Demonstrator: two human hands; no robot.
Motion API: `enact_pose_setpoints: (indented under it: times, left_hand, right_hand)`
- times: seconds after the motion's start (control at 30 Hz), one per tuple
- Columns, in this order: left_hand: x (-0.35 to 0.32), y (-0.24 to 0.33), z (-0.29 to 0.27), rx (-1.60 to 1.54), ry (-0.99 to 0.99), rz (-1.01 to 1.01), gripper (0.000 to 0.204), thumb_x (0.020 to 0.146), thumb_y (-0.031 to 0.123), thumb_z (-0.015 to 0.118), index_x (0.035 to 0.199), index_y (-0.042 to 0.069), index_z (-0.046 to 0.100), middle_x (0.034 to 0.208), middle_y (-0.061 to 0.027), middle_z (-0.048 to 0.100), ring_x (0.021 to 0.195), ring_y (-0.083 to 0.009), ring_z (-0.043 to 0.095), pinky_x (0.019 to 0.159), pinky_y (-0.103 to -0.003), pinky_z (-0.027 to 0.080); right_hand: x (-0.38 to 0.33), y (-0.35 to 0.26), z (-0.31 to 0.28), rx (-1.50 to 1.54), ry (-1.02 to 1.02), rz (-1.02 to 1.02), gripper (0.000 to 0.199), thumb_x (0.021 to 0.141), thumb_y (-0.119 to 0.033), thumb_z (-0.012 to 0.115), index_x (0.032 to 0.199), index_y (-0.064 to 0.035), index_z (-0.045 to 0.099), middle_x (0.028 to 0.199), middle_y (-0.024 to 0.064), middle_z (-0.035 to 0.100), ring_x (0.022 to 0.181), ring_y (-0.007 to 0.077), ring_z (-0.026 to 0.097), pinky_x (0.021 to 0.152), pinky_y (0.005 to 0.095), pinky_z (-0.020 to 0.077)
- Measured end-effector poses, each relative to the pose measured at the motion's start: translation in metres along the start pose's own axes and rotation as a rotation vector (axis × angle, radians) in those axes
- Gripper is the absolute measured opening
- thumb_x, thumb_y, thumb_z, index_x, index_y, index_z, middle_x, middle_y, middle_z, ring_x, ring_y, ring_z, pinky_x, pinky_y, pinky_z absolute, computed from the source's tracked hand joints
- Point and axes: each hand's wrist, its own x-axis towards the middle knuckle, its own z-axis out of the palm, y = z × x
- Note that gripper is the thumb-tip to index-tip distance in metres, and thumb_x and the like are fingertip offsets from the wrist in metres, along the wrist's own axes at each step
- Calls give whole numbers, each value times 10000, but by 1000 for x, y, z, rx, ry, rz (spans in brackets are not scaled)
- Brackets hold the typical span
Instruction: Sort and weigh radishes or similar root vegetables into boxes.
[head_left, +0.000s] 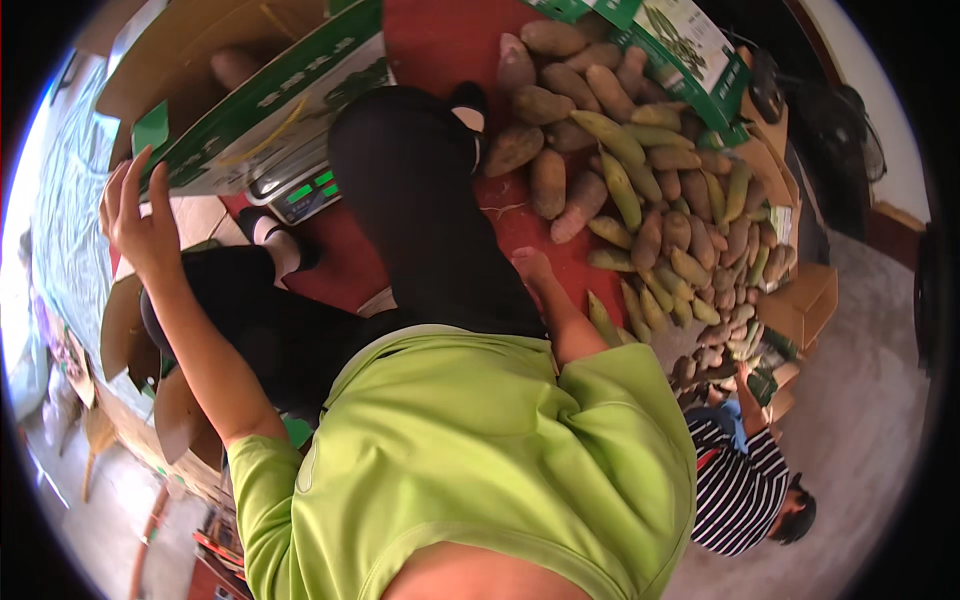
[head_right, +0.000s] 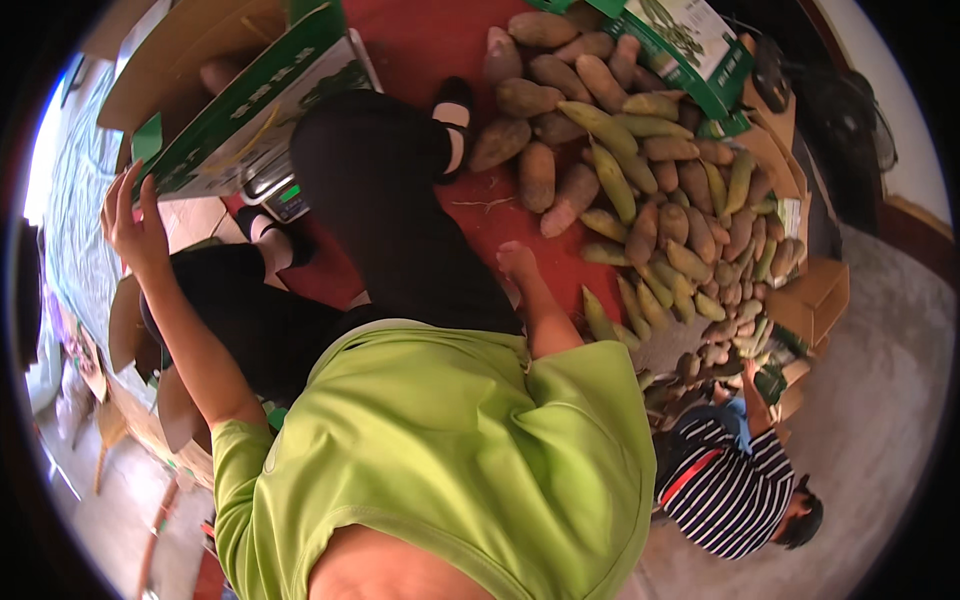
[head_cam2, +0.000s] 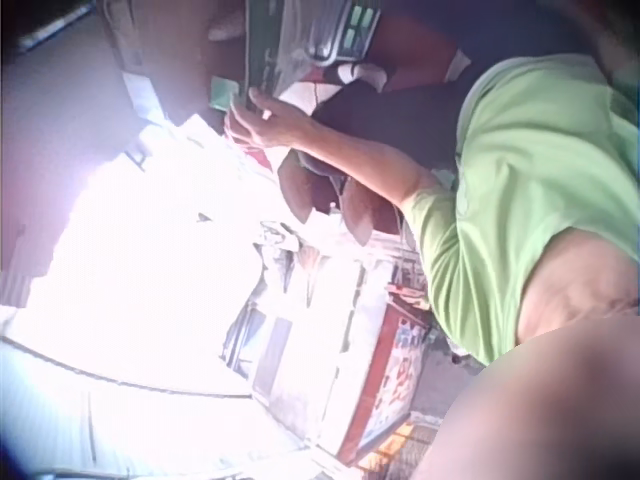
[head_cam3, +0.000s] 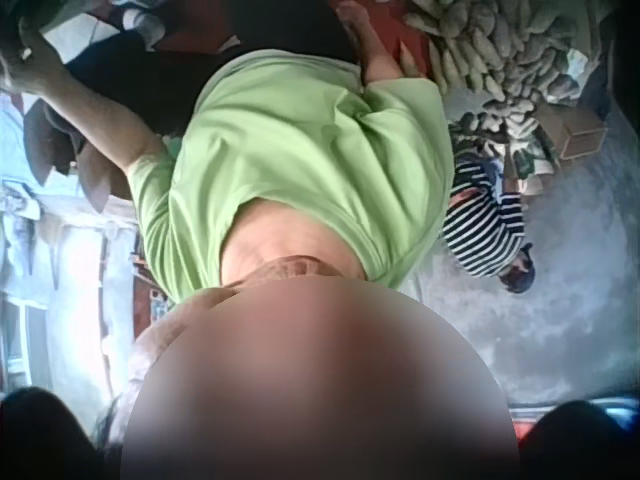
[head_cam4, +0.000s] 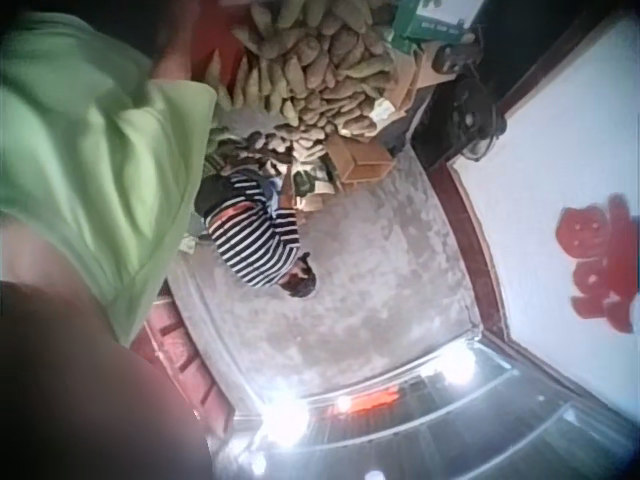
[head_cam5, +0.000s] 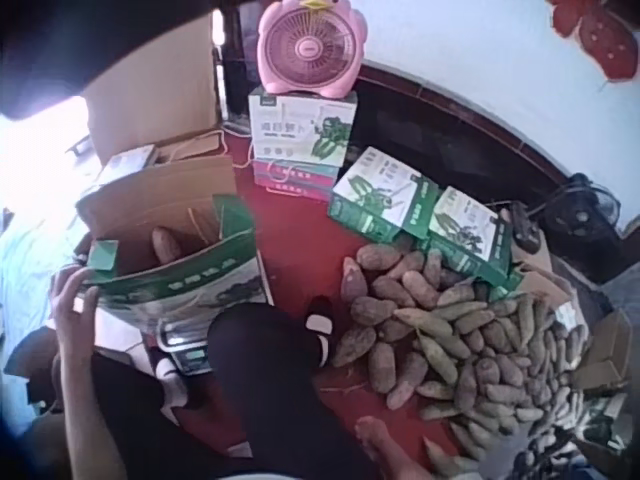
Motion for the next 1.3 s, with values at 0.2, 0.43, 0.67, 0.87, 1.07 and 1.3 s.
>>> enact_pose_setpoints:
  times: [0.2, 0.43, 0.67, 0.87, 1.07, 1.3]
  left_hand:
    - [2, 3, 9, 42, -32, 27, 184, 823, 183, 650, 990, 112, 684, 971, -73, 655, 971, -230, 596, 879, -367, 413]
    - [1, 2, 14, -18, -7, 6, 171, 820, 156, 649, 979, 105, 688, 977, -80, 655, 975, -234, 595, 858, -361, 422]
    - [6, 16, 10, 56, 25, -21, 181, 784, 139, 672, 963, 119, 696, 954, -77, 651, 927, -226, 595, 852, -349, 419]
    - [3, 13, 14, 71, 32, -54, 203, 783, 285, 672, 945, 164, 696, 963, -25, 636, 1014, -225, 547, 932, -379, 320]
    - [4, 16, 19, 100, 30, -44, 236, 812, 339, 638, 969, 169, 687, 980, -8, 626, 1036, -214, 527, 949, -384, 299]
    - [4, 18, 16, 112, 6, -57, 245, 824, 352, 617, 972, 169, 682, 996, -10, 618, 1050, -215, 523, 971, -399, 278]
  right_hand:
    - [29, 45, -2, 195, 4, 161, 221, 768, -177, 645, 973, -95, 664, 787, 93, 670, 631, 201, 641, 573, 331, 523]
    - [74, 64, -71, -406, 588, -369, 246, 824, -267, 532, 817, -52, 651, 884, 172, 651, 817, 352, 633, 732, 431, 506]
    - [82, -6, -180, -658, 682, -160, 483, 740, -262, 647, 1164, -56, 544, 1123, 205, 562, 1047, 379, 531, 915, 441, 421]
    - [110, -27, -215, -677, 588, -80, 580, 752, -287, 648, 1261, -78, 463, 1242, 186, 499, 1164, 367, 447, 992, 454, 351]
    - [122, -27, -215, -673, 434, -31, 870, 660, -349, 738, 1382, -90, 327, 1302, 206, 439, 1195, 364, 432, 1023, 431, 342]
    - [104, -76, -206, -752, 396, 162, 933, 636, -328, 773, 1409, -182, 272, 1381, 170, 335, 1247, 394, 337, 1015, 436, 355]
